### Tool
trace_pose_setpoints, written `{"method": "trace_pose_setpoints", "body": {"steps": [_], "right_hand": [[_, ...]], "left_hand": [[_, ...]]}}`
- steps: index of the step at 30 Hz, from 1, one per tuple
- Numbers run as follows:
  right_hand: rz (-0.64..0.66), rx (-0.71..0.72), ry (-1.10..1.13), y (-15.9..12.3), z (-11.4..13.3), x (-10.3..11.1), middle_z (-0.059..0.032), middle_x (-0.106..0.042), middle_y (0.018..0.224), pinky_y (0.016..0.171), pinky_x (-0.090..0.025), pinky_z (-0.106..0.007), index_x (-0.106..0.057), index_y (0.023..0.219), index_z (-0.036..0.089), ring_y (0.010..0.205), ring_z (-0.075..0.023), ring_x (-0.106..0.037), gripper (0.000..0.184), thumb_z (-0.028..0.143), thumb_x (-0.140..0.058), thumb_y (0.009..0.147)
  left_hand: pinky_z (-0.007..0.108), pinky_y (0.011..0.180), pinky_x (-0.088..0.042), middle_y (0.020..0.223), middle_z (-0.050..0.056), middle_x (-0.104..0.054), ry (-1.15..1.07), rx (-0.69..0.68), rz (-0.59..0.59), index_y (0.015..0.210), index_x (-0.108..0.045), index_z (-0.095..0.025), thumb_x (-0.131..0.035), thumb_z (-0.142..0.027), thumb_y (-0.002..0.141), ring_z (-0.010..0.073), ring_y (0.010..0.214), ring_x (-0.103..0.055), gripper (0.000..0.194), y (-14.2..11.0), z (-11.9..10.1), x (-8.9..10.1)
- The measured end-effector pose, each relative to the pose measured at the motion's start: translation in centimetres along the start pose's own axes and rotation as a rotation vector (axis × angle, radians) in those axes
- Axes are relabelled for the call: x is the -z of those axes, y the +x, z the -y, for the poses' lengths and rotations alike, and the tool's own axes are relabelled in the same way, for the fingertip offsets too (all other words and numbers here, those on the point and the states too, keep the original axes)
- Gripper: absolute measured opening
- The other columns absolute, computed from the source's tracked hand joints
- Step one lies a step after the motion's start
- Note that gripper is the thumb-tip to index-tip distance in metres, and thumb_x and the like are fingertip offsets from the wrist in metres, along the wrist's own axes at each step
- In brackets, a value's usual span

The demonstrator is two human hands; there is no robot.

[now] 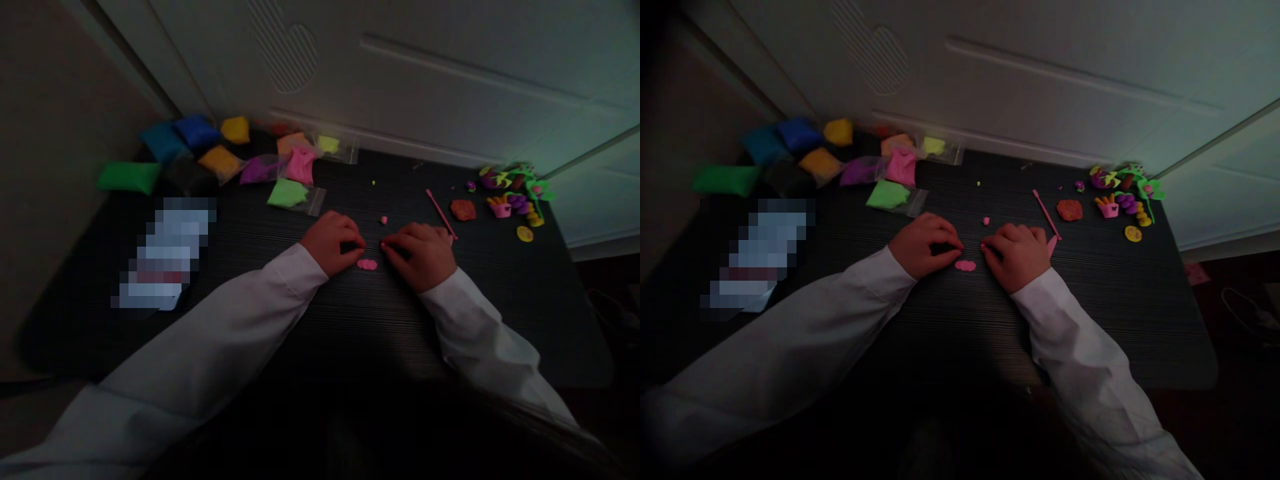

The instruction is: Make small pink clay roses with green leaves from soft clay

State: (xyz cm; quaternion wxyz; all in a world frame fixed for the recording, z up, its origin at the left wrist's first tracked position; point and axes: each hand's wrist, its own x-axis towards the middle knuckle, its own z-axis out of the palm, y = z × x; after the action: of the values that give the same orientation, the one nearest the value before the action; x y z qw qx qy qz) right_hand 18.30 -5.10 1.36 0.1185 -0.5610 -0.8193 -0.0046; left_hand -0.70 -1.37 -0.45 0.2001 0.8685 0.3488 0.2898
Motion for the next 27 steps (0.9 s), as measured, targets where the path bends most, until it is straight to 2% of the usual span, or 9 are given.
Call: {"method": "trace_pose_setpoints", "body": {"steps": [3, 9, 17, 27], "right_hand": [[0.011, -0.008, 0.004, 0.0, 0.0, -0.1, -0.0018, -0.058, 0.082, 0.069, -0.023, -0.033, -0.061, 0.086, 0.025, 0.078, -0.0178, -0.048, 0.022, 0.035, -0.044, 0.077], [0.024, -0.009, 0.018, -0.1, 0.0, 0.2, -0.0027, -0.058, 0.083, 0.069, -0.023, -0.033, -0.061, 0.091, 0.025, 0.078, -0.0178, -0.047, 0.024, 0.035, -0.043, 0.077], [-0.005, 0.0, -0.019, -0.4, 0.1, 1.1, -0.0027, -0.058, 0.08, 0.07, -0.023, -0.034, -0.061, 0.094, 0.025, 0.075, -0.0179, -0.047, 0.026, 0.029, -0.042, 0.077], [0.07, 0.065, -0.115, -0.7, 0.9, 1.3, -0.0028, -0.06, 0.081, 0.072, -0.02, -0.037, -0.059, 0.098, 0.024, 0.075, -0.0193, -0.043, 0.028, 0.028, -0.042, 0.076]], "left_hand": [[0.032, 0.077, -0.038, 0.077, 0.002, -0.06, 0.019, -0.042, 0.075, 0.07, -0.065, -0.019, -0.058, -0.027, 0.065, 0.0145, 0.079, -0.052, 0.012, 0.0, 0.4, 0.2], [0.031, 0.078, -0.037, 0.079, 0.002, -0.06, -0.011, -0.064, 0.126, 0.071, -0.065, -0.019, -0.056, -0.025, 0.067, 0.0142, 0.079, -0.052, 0.012, 0.1, 0.4, 0.7], [0.03, 0.075, -0.038, 0.078, 0.002, -0.059, -0.025, -0.025, 0.083, 0.073, -0.064, -0.018, -0.054, -0.027, 0.069, 0.0136, 0.077, -0.051, 0.014, 0.0, 0.1, 0.6], [0.03, 0.074, -0.038, 0.077, 0.004, -0.06, -0.035, -0.027, 0.07, 0.073, -0.064, -0.016, -0.053, -0.027, 0.07, 0.0138, 0.076, -0.052, 0.016, 0.0, 0.1, 0.7]]}}
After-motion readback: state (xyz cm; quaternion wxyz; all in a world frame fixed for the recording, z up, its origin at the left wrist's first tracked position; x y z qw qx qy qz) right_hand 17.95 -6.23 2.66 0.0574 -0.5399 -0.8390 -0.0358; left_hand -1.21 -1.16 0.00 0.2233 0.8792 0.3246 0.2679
